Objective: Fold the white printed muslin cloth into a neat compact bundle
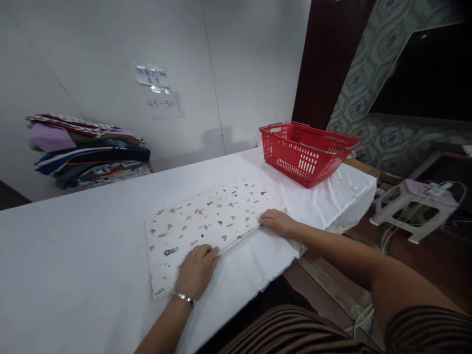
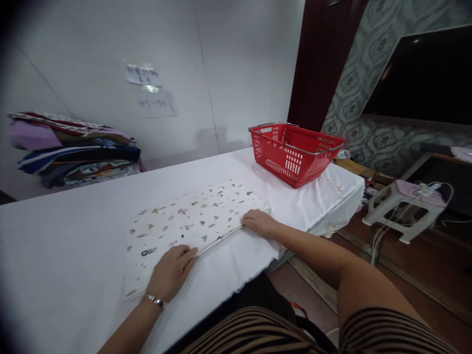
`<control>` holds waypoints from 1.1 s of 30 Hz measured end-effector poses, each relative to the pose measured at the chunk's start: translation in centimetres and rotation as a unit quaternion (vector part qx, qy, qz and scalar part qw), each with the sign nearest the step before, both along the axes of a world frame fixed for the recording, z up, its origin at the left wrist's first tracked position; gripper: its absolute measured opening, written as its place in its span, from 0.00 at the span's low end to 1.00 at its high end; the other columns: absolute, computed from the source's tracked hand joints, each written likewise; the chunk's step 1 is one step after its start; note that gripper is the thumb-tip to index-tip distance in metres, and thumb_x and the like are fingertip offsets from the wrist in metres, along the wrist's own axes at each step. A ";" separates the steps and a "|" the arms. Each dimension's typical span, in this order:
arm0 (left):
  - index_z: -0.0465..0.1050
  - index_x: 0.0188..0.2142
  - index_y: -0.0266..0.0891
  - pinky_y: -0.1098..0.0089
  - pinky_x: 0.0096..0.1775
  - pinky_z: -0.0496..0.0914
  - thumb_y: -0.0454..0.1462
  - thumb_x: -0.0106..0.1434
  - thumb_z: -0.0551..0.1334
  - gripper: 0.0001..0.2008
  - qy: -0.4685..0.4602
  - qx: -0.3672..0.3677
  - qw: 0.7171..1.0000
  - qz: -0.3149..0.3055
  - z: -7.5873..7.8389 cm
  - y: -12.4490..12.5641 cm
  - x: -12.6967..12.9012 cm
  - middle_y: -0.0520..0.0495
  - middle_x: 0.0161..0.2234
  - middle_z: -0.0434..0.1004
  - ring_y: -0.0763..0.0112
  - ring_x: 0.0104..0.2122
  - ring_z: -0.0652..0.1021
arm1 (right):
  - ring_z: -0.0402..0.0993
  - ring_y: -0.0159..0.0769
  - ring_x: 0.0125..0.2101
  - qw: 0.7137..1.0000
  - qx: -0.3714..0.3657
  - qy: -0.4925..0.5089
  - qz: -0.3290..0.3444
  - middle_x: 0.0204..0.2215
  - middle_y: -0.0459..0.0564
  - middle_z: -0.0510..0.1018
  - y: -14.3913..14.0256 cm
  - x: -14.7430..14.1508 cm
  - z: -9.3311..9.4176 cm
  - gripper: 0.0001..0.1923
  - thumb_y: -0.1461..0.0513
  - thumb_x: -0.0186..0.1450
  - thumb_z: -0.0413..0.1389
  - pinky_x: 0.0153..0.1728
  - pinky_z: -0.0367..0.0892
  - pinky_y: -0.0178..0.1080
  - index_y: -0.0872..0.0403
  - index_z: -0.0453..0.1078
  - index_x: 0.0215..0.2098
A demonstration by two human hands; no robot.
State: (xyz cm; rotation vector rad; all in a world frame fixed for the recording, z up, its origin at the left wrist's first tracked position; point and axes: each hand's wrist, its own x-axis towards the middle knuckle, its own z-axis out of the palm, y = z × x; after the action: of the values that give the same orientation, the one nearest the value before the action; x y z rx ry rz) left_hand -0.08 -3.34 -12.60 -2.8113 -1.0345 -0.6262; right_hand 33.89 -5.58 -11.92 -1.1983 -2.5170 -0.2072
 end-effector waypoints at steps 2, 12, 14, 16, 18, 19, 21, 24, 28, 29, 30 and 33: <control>0.73 0.40 0.41 0.65 0.36 0.68 0.38 0.64 0.53 0.11 -0.010 0.007 1.000 -0.002 -0.1 0.0 -0.1 0.46 0.35 0.73 0.66 0.35 0.72 | 0.67 0.38 0.42 0.999 -0.006 0.030 -0.030 0.42 0.56 0.74 -0.5 1.6 -0.3 0.15 0.62 0.69 0.43 0.44 0.64 0.42 0.56 0.69 0.45; 0.73 0.39 0.40 0.65 0.35 0.68 0.37 0.64 0.53 0.11 -0.031 -0.004 1.000 -0.005 -0.4 0.0 0.1 0.47 0.33 0.72 0.67 0.33 0.72 | 0.70 0.39 0.43 0.913 -0.115 0.172 -0.352 0.41 0.54 0.77 -1.4 7.3 1.2 0.16 0.60 0.66 0.45 0.45 0.63 0.40 0.55 0.74 0.38; 0.74 0.39 0.40 0.64 0.35 0.68 0.37 0.64 0.53 0.11 -0.038 -0.009 0.999 -0.004 -0.5 0.0 0.0 0.47 0.33 0.72 0.67 0.33 0.72 | 0.72 0.38 0.38 0.872 -0.179 0.174 -0.422 0.37 0.52 0.78 -0.6 7.0 1.9 0.17 0.60 0.65 0.45 0.40 0.63 0.36 0.55 0.75 0.38; 0.73 0.40 0.41 0.64 0.36 0.68 0.37 0.64 0.53 0.11 -0.044 -0.012 0.999 -0.002 -0.6 -0.1 0.0 0.47 0.34 0.72 0.67 0.34 0.72 | 0.72 0.36 0.32 0.850 -0.225 0.166 -0.447 0.30 0.51 0.79 0.4 6.7 2.4 0.17 0.58 0.65 0.46 0.34 0.63 0.34 0.56 0.75 0.36; 0.73 0.40 0.41 0.65 0.36 0.68 0.36 0.64 0.54 0.10 -0.048 -0.015 0.999 0.000 -0.6 -0.2 0.0 0.47 0.34 0.72 0.67 0.34 0.72 | 0.72 0.35 0.28 0.840 -0.255 0.157 -0.452 0.23 0.50 0.77 1.5 6.4 2.7 0.16 0.56 0.63 0.49 0.30 0.61 0.33 0.57 0.76 0.32; 0.73 0.40 0.41 0.65 0.36 0.68 0.36 0.63 0.54 0.10 -0.048 -0.018 0.999 0.000 -0.6 -0.3 0.0 0.47 0.34 0.72 0.67 0.34 0.72 | 0.72 0.35 0.27 0.835 -0.268 0.152 -0.456 0.21 0.50 0.76 1.9 6.2 2.8 0.16 0.56 0.62 0.50 0.28 0.60 0.33 0.57 0.75 0.30; 0.73 0.40 0.41 0.65 0.36 0.68 0.35 0.63 0.54 0.10 -0.045 -0.027 0.999 0.004 -0.4 -0.5 0.0 0.47 0.34 0.72 0.68 0.34 0.72 | 0.71 0.35 0.25 0.824 -0.285 0.147 -0.466 0.18 0.49 0.74 2.8 6.0 2.8 0.14 0.56 0.60 0.54 0.26 0.59 0.33 0.58 0.75 0.28; 0.73 0.40 0.42 0.65 0.36 0.68 0.34 0.63 0.54 0.10 -0.042 -0.043 0.998 0.016 -0.2 -0.7 0.0 0.48 0.34 0.72 0.68 0.35 0.71 | 0.68 0.33 0.21 0.810 -0.305 0.155 -0.476 0.16 0.47 0.72 3.6 5.7 2.6 0.11 0.57 0.57 0.57 0.23 0.58 0.32 0.58 0.73 0.26; 0.72 0.41 0.42 0.64 0.38 0.68 0.34 0.63 0.53 0.11 -0.040 -0.070 0.997 0.018 0.1 -0.9 0.1 0.47 0.36 0.72 0.68 0.36 0.71 | 0.66 0.29 0.19 0.796 -0.312 0.192 -0.481 0.17 0.44 0.71 3.8 5.4 2.3 0.08 0.59 0.56 0.58 0.20 0.57 0.30 0.57 0.70 0.27; 0.72 0.41 0.42 0.64 0.38 0.68 0.34 0.63 0.53 0.11 -0.041 -0.077 0.996 0.017 0.1 -1.0 0.1 0.48 0.36 0.72 0.68 0.36 0.71 | 0.66 0.29 0.19 0.793 -0.311 0.203 -0.483 0.17 0.44 0.71 3.8 5.4 2.2 0.08 0.59 0.56 0.57 0.20 0.57 0.30 0.57 0.69 0.28; 0.72 0.41 0.42 0.64 0.38 0.68 0.34 0.63 0.53 0.11 -0.043 -0.085 0.995 0.016 0.2 -1.0 0.1 0.48 0.36 0.72 0.68 0.36 0.71 | 0.67 0.29 0.19 0.790 -0.311 0.213 -0.483 0.18 0.44 0.71 3.7 5.3 2.0 0.07 0.60 0.57 0.56 0.20 0.58 0.30 0.57 0.69 0.28; 0.72 0.41 0.42 0.63 0.38 0.68 0.33 0.63 0.54 0.11 -0.052 -0.106 0.993 0.017 0.4 -1.1 0.2 0.47 0.36 0.72 0.67 0.36 0.71 | 0.68 0.30 0.18 0.772 -0.324 0.250 -0.487 0.17 0.44 0.71 3.3 5.5 1.5 0.06 0.60 0.59 0.54 0.20 0.60 0.31 0.57 0.67 0.30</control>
State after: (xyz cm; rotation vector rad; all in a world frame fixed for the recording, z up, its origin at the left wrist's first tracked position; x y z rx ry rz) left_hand 0.09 -4.48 -12.22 -2.9605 -1.2335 -0.7039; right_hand 39.38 -2.27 -10.46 -2.3470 -1.2976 0.7124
